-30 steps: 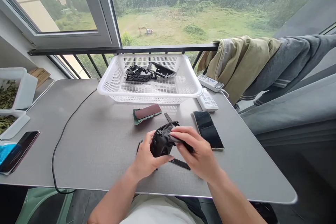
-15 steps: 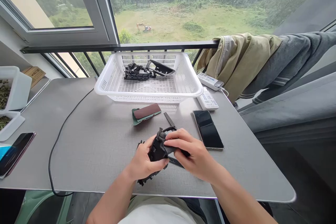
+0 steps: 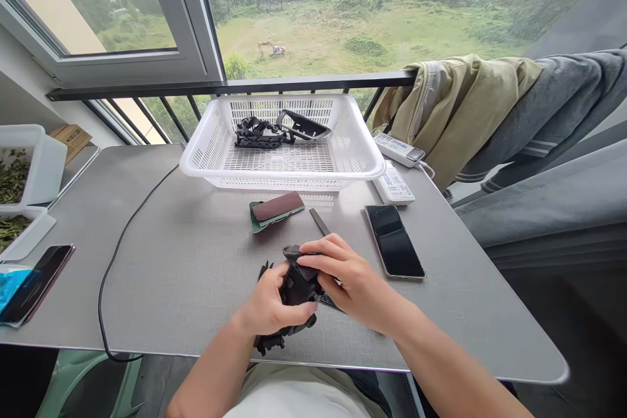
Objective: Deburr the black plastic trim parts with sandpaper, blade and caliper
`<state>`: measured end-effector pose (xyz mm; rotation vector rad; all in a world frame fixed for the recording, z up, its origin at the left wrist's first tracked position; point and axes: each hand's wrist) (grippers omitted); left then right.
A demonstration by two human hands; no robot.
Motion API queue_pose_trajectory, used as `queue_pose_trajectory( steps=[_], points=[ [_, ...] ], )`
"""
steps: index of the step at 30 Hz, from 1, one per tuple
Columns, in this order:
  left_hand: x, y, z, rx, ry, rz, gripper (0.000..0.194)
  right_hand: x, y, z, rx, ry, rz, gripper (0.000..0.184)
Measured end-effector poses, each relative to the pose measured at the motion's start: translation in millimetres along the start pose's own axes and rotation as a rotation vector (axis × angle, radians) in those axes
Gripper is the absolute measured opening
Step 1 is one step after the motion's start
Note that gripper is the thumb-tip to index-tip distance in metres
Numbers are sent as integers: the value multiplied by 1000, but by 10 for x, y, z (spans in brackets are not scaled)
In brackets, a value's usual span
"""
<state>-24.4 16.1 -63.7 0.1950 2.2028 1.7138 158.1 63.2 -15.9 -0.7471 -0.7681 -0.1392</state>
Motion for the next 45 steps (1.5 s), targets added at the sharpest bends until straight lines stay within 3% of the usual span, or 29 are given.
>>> queue_pose_trajectory(
  steps=[2,6,8,11,15,20,25,31,35,40,42,45],
  points=[
    [8,6,-1,-10,2,-52,40,5,63,-4,-26,-13,-64,32],
    [25,56,-5,-66,16,-153,40,156,329,-61,-216,125,-294,28],
    [31,69,-7,-91,29,-203,39,215,366,-83,-271,201,-282,28],
    [35,61,-10,-88,43,-241,39,179,244,-84,-209,278,-117,31],
    [27,40,-11,-66,87,-257,44,18,59,-68,-42,217,-47,35],
    [-24,12,14,-19,110,-314,47,-8,60,-71,-68,277,-175,31],
    [-15,-18,37,-14,145,-353,48,10,19,-36,-117,365,-143,32],
    [2,-26,39,-47,155,-358,47,-147,-181,-37,51,153,-30,28],
    [-5,-28,45,-73,180,-351,45,-121,-147,-39,38,31,21,26],
    [6,-30,50,-58,180,-329,44,-21,92,-2,-124,182,-161,27],
    [7,-27,59,-50,159,-323,45,-13,101,14,-99,192,-100,28],
    [2,-4,79,-36,117,-268,42,-54,-3,41,43,100,39,32]
  ],
)
Point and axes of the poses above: each hand's wrist, its own z-axis towards the middle knuckle, its own x-axis out of the back of the hand, y = z × x, and after that the axes turned 1 degree about -z, right-handed
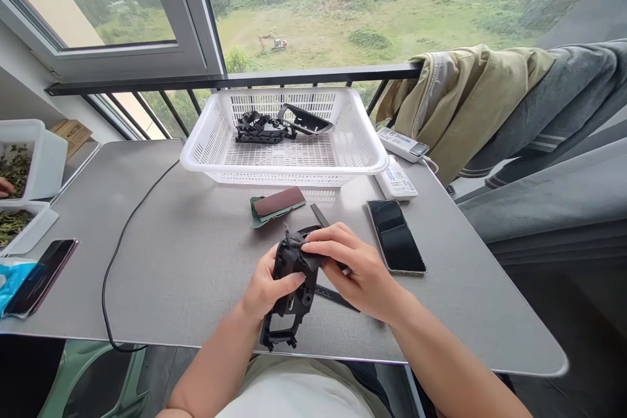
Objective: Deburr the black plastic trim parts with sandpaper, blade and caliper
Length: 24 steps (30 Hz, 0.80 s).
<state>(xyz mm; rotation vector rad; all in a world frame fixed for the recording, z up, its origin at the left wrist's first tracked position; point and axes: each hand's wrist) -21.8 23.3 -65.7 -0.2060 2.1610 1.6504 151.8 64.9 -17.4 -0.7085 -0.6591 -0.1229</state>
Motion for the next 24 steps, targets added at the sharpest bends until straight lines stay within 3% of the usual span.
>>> queue_pose_trajectory(
  steps=[4,7,13,17,21,24],
  points=[
    [-15,38,8,-78,-31,167,32,-99,-92,46,93,-252,-26,30],
    [-13,36,-3,-10,-64,181,34,-115,-44,86,79,-365,-146,30],
    [-60,2,-2,50,-78,114,44,-45,-3,105,16,-421,-257,25],
    [-58,34,-2,56,-68,64,68,60,-39,82,-109,-389,-345,26],
    [-21,72,-2,-11,-45,74,74,279,-57,140,-293,-337,-90,24],
    [-31,65,5,-52,-140,56,72,347,-49,201,-430,-466,249,18]
  ],
)
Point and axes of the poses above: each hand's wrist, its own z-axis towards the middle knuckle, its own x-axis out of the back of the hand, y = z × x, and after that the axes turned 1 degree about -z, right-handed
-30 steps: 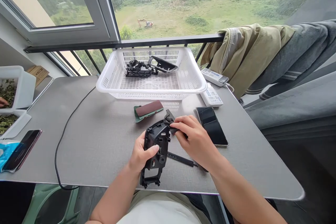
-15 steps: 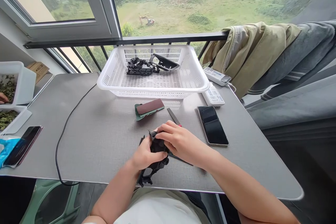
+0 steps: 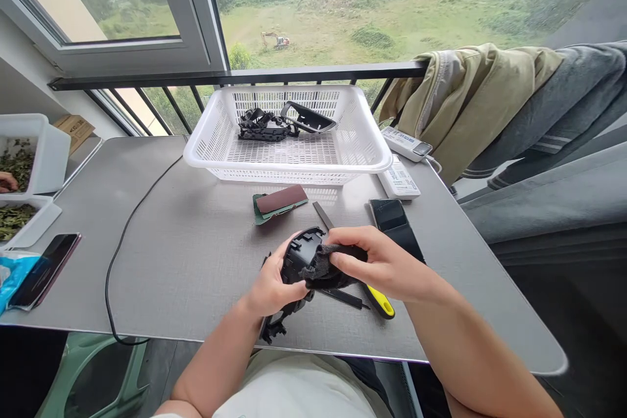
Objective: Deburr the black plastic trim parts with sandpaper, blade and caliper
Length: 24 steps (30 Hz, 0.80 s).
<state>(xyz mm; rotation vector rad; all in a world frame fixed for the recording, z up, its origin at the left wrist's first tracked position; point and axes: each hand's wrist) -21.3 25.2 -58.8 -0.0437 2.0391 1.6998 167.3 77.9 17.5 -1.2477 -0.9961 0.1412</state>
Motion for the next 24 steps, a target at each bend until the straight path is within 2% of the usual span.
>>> queue_pose_trajectory(
  steps=[1,3,5,7,10,12,15,19,24],
  points=[
    [-10,-7,1,-3,-23,2,72,-15,10,22,-35,-50,50,16],
    [-29,-21,-5,25,-32,34,66,-110,61,79,-91,-5,-4,12],
    [-41,-33,-18,70,1,81,53,-257,131,132,-92,238,-221,12],
    [-39,-43,-30,92,41,122,45,-388,183,156,37,335,-374,16],
    [-13,-68,-37,65,78,185,56,-471,187,125,280,277,-449,17],
    [7,-93,-38,39,88,244,68,-463,156,83,355,219,-482,17],
    [14,-125,-42,61,104,346,83,-440,126,34,412,163,-567,18],
    [-8,-111,-54,146,109,412,93,-450,132,19,447,102,-594,20],
    [-22,-51,-62,74,199,509,92,-518,121,1,386,177,-624,28]
  ],
)
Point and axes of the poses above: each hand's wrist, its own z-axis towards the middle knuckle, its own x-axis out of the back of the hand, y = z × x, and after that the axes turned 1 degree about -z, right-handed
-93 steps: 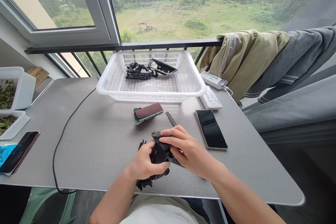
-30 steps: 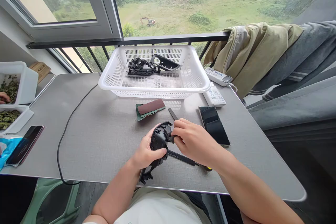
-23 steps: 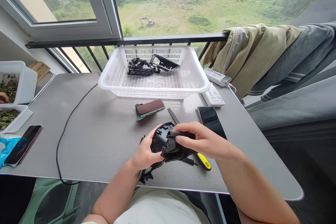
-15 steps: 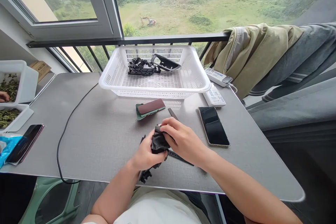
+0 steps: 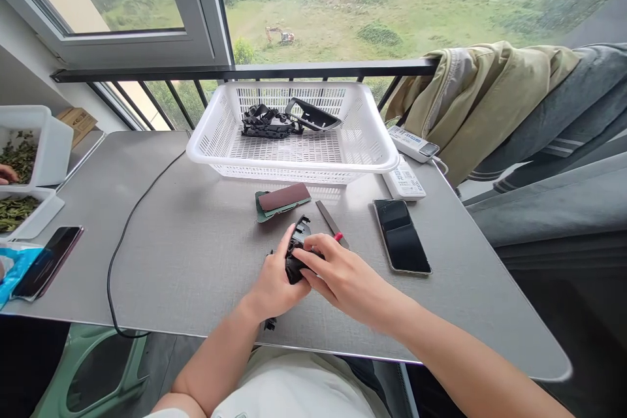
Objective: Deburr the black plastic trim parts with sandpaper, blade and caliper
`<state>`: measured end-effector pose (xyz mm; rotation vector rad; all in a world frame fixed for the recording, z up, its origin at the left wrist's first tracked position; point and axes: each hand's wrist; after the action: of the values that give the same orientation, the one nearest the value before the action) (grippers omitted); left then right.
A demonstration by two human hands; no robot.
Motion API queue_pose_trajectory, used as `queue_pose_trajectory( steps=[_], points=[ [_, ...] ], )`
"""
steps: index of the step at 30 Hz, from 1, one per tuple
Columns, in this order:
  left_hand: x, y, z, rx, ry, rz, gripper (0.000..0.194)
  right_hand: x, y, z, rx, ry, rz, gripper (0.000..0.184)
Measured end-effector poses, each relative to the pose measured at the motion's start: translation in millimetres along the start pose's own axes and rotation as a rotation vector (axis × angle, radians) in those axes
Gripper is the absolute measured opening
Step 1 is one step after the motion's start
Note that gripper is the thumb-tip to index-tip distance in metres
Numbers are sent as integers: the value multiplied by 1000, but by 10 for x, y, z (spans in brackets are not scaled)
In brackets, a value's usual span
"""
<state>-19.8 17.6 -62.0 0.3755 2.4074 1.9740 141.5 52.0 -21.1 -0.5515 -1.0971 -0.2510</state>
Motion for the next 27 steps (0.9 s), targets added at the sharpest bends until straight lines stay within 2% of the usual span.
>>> queue_pose_trajectory(
  steps=[3,6,8,10,12,15,18,21,27],
  points=[
    [-2,5,-8,-14,52,82,92,-7,-40,-35,-39,-53,-42,34],
    [-5,-1,-19,-77,69,153,91,28,-42,-67,-34,-100,-67,29],
    [4,1,-30,-106,83,161,92,63,-25,-76,-20,-87,-13,27],
    [17,6,-41,-130,94,168,94,91,-6,-76,-37,-2,91,24],
    [23,10,-51,-157,103,198,95,103,3,-69,-68,143,200,22],
    [11,7,-53,-193,140,228,91,79,-8,-48,-43,282,250,26],
    [-7,-4,-40,-219,185,209,89,1,-32,-27,30,269,140,27],
    [-13,-14,-24,-228,225,195,90,-95,-49,-18,17,242,69,20],
    [13,-9,-22,-160,239,91,93,-208,-22,-64,-19,215,129,30]
  ],
)
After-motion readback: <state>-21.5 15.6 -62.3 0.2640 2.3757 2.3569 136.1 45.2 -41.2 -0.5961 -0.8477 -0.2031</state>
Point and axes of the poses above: each hand's wrist, its own z-axis towards the middle knuckle, its own x-axis out of the back of the hand, y = z × x, and after that the axes turned 1 degree about -z, right-handed
